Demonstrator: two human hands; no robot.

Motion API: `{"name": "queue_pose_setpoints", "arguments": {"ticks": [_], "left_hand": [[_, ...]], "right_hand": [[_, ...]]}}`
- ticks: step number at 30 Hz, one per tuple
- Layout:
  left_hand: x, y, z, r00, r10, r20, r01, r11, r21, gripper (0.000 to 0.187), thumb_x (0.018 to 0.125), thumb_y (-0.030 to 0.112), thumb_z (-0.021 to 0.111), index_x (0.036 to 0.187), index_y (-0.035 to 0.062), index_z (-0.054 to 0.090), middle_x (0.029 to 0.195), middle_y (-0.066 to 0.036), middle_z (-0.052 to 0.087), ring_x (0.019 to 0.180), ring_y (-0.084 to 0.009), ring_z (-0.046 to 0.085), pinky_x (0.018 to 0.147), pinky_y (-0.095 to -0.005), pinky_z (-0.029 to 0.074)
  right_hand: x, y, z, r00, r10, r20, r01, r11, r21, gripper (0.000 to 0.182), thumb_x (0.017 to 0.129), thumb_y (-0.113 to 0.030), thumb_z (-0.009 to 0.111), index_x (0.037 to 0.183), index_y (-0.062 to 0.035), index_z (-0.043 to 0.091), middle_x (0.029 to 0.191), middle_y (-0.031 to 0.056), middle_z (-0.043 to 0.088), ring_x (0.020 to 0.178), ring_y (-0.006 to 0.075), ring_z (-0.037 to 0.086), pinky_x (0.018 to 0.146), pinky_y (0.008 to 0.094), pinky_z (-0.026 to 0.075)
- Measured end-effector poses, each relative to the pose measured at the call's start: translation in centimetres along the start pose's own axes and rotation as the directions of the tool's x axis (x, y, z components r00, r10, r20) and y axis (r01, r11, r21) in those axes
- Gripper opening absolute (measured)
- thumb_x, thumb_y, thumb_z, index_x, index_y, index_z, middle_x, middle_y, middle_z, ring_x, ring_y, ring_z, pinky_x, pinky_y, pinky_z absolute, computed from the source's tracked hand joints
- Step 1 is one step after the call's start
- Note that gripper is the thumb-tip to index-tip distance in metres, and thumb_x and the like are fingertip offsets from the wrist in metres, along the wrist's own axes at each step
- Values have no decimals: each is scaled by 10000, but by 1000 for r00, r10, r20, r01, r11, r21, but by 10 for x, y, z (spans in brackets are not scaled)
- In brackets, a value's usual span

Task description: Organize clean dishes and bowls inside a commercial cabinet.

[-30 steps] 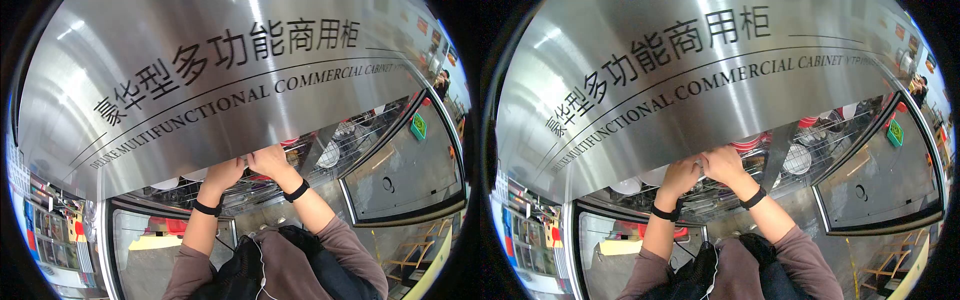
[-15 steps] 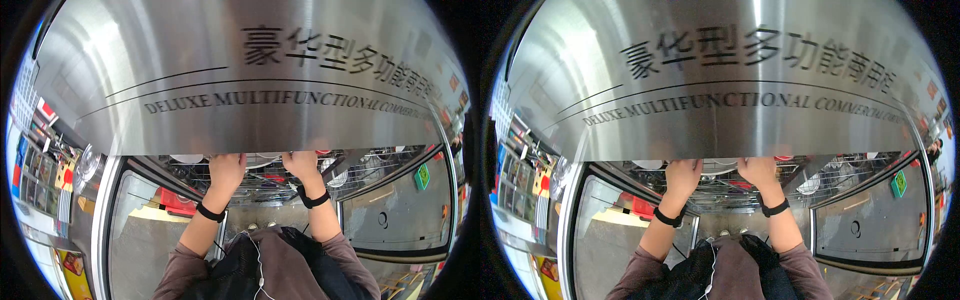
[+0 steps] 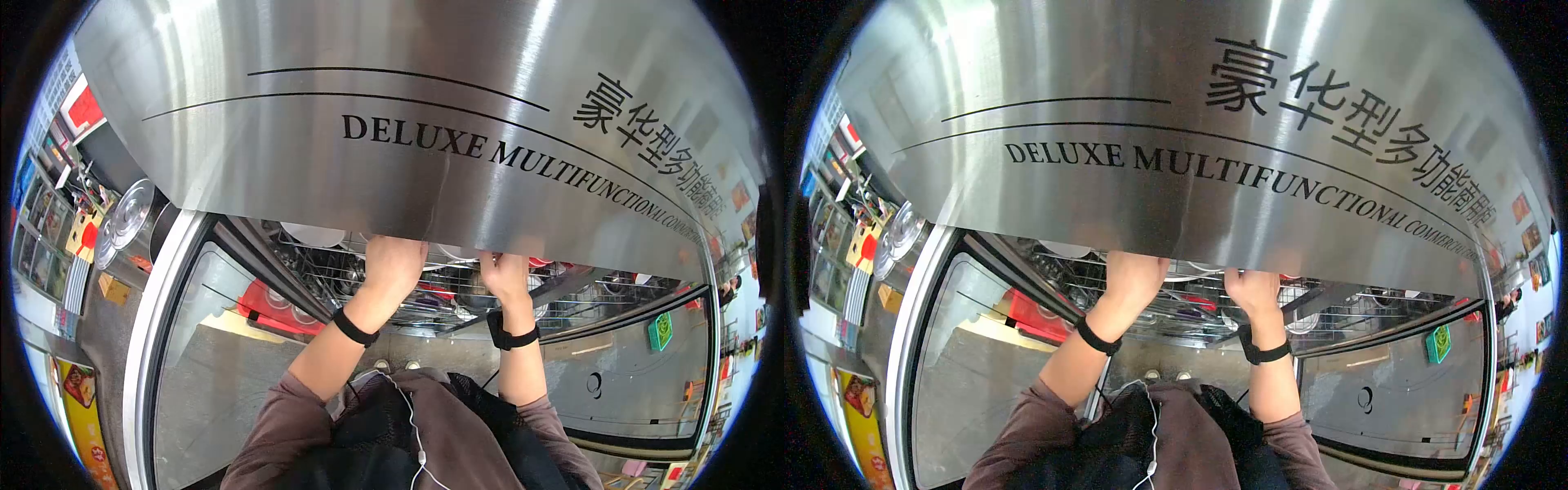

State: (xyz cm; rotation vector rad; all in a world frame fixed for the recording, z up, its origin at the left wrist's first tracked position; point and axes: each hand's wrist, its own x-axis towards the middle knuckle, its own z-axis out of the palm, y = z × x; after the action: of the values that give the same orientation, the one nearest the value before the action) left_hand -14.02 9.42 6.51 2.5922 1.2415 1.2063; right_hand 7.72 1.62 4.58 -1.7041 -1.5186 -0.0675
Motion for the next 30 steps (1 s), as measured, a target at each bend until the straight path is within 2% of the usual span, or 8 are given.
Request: {"name": "queue_pose_setpoints", "arguments": {"ticks": [3, 6, 9, 13, 16, 21, 25, 30], "left_hand": [[-7, -2, -1, 1000, 10, 5, -10, 1000, 9, 248, 848, 157, 698, 1059, 27, 709, 855, -171, 698, 742, -399, 680, 669, -474, 568], [-14, -1, -12, 987, 158, -36, -160, 985, -69, 288, 832, 137, 685, 1102, 38, 697, 905, -143, 698, 776, -346, 678, 690, -442, 572], [-11, 16, -26, 923, 372, -93, -383, 911, -153, 313, 807, 133, 666, 1103, 34, 690, 1001, -106, 695, 840, -291, 672, 740, -408, 570], [-20, 34, -2, 891, 453, 22, -443, 880, -171, 358, 783, 127, 636, 1111, -15, 661, 1011, -87, 659, 966, -268, 647, 838, -363, 554], [-20, 35, 14, 902, 428, 50, -411, 889, -202, 341, 799, 109, 640, 1120, 1, 684, 997, -88, 685, 904, -278, 675, 794, -379, 566], [-6, 37, 23, 908, 398, 128, -343, 884, -316, 168, 874, 119, 637, 1013, 43, 692, 867, -129, 710, 791, -339, 707, 690, -432, 571], [9, 47, 8, 834, 279, 475, -188, 955, -231, 313, 1016, 284, 487, 934, 74, 705, 880, -152, 732, 847, -364, 717, 717, -497, 567], [14, 46, 27, 910, 260, 322, -161, 939, -303, 329, 982, 238, 455, 1037, 18, 692, 1025, -237, 708, 979, -439, 666, 874, -539, 523]], "right_hand": [[1, -2, 2, 987, -145, -73, 140, 988, -65, 270, 841, -125, 709, 1052, 39, 671, 958, 219, 679, 832, 395, 640, 779, 480, 496], [4, -13, -2, 973, -226, -50, 220, 969, -113, 293, 838, -127, 705, 1074, 42, 669, 1028, 251, 685, 922, 458, 647, 834, 511, 502], [3, -14, -1, 997, -6, 75, 19, 986, -166, 325, 824, -115, 636, 1126, -8, 690, 1081, 260, 687, 975, 489, 640, 871, 536, 507], [-2, 10, 7, 1000, 14, 14, -13, 997, -76, 316, 829, -65, 585, 1120, 16, 679, 1086, 277, 679, 1015, 501, 624, 907, 548, 487], [-4, 12, 5, 969, -137, -207, 150, 987, 52, 307, 824, -26, 550, 1097, 45, 672, 1104, 296, 669, 1066, 513, 602, 960, 546, 461], [-4, -2, -3, 994, -14, -113, 25, 995, 92, 328, 775, -105, 623, 1076, -4, 707, 1072, 250, 695, 986, 481, 641, 870, 519, 516], [-4, 5, 8, 991, -21, -132, 17, 999, -32, 362, 729, -179, 681, 1062, -45, 725, 1028, 206, 712, 918, 447, 665, 787, 501, 548], [-1, -3, -1, 956, -186, -228, 180, 983, -48, 282, 754, -144, 706, 1021, -59, 740, 1005, 191, 723, 930, 431, 672, 842, 501, 522]]}}
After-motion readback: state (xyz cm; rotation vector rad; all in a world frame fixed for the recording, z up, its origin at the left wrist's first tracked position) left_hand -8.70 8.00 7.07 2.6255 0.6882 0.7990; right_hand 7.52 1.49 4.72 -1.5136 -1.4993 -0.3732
